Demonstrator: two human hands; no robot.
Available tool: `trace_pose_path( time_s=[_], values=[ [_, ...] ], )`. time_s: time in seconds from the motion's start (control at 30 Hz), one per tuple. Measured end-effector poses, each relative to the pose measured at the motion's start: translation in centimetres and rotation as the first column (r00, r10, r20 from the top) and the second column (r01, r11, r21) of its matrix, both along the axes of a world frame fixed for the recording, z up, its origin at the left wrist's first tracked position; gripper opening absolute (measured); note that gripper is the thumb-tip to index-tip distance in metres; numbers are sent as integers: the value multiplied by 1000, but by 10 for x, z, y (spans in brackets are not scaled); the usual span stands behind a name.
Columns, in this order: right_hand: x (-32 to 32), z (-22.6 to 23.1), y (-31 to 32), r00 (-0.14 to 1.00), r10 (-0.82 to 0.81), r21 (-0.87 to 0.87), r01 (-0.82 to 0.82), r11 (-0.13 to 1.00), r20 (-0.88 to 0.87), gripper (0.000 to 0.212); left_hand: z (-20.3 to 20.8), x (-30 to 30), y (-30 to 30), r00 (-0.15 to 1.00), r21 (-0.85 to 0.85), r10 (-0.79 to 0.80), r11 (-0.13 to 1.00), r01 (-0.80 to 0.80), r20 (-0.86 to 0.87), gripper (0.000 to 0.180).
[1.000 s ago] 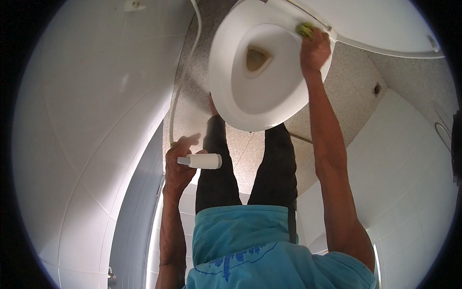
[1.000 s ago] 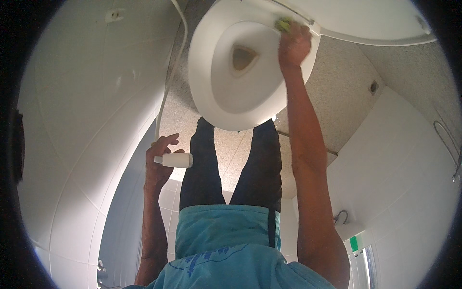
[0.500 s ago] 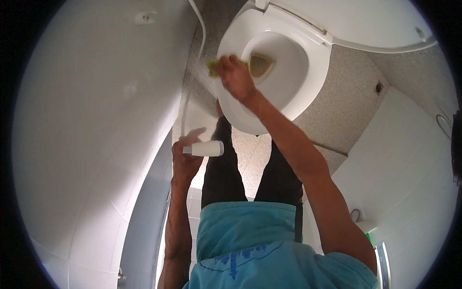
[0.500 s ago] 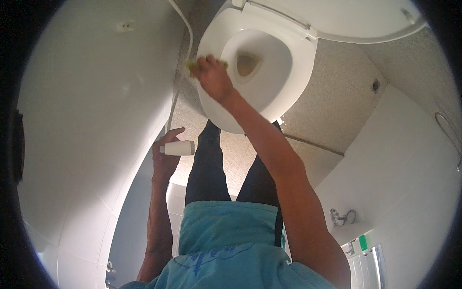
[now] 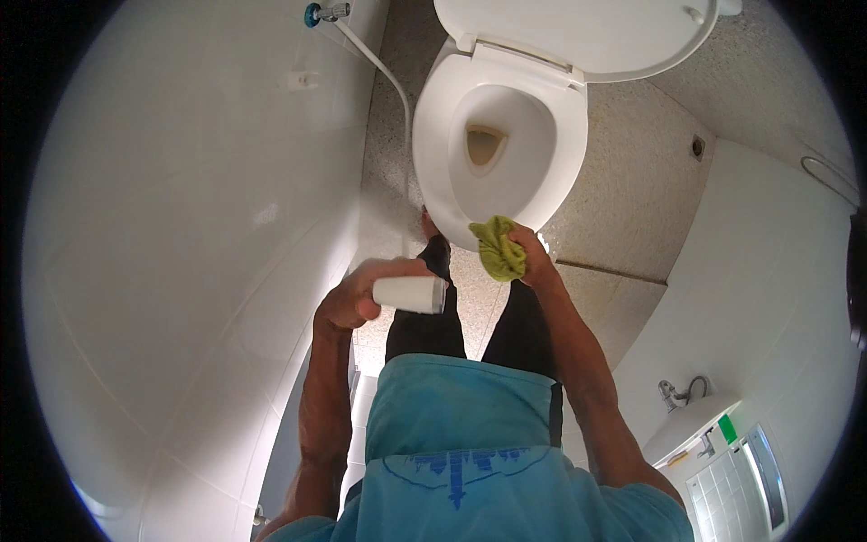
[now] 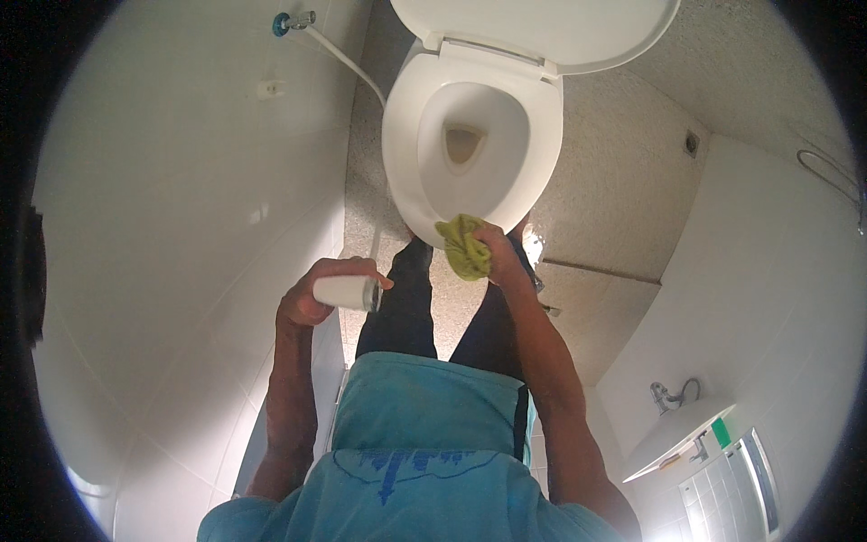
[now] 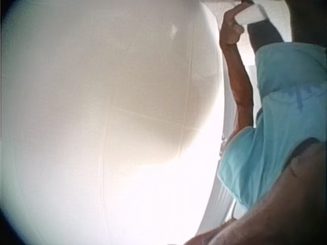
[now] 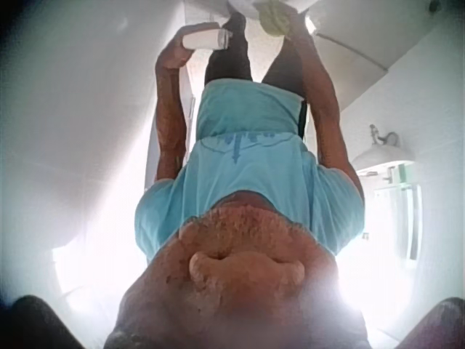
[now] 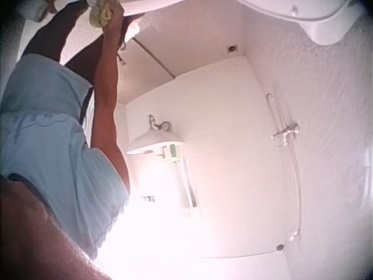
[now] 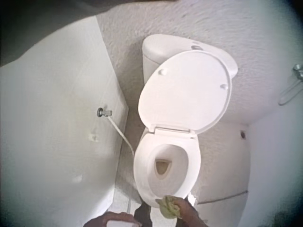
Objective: The person cleans a bathroom by spraying water from a handheld bidet sprayer and wiping the floor, toilet seat, and bowl with a yellow cloth. The person lifts the toilet lid to clean the rim and interior surfaces.
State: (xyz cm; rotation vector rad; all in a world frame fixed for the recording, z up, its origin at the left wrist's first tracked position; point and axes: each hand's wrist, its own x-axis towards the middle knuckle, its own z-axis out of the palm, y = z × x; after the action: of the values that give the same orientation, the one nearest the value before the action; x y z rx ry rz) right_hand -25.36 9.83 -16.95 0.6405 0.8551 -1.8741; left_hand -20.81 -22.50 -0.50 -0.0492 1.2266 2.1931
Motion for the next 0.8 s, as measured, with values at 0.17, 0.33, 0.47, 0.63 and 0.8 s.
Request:
trace_pose_path(
  time_s=[0.17, 0.33, 0.47, 0.63, 0.8],
  values=[
    [23, -6, 34, 980, -128, -109, 145, 983, 150, 54, -4, 17, 3, 979, 367, 75, 919, -141, 190, 108],
    [58, -35, 56, 966, -179, -21, 186, 982, 187, 51, 8, 28, 17, 999, 53, -39, 998, 39, -8, 103],
    [48, 2, 50, 987, -118, -82, 128, 988, 110, 53, 49, 17, 40, 970, -171, -237, 955, 241, 46, 75],
    [38, -2, 52, 953, 164, 335, -72, 939, -255, 49, 43, 14, 79, 908, -514, -330, 750, 417, 256, 67],
    [26, 29, 32, 658, 589, 687, -146, 711, -470, 33, -6, 40, 83, 918, -491, -149, 807, 327, 367, 69]
  ],
)
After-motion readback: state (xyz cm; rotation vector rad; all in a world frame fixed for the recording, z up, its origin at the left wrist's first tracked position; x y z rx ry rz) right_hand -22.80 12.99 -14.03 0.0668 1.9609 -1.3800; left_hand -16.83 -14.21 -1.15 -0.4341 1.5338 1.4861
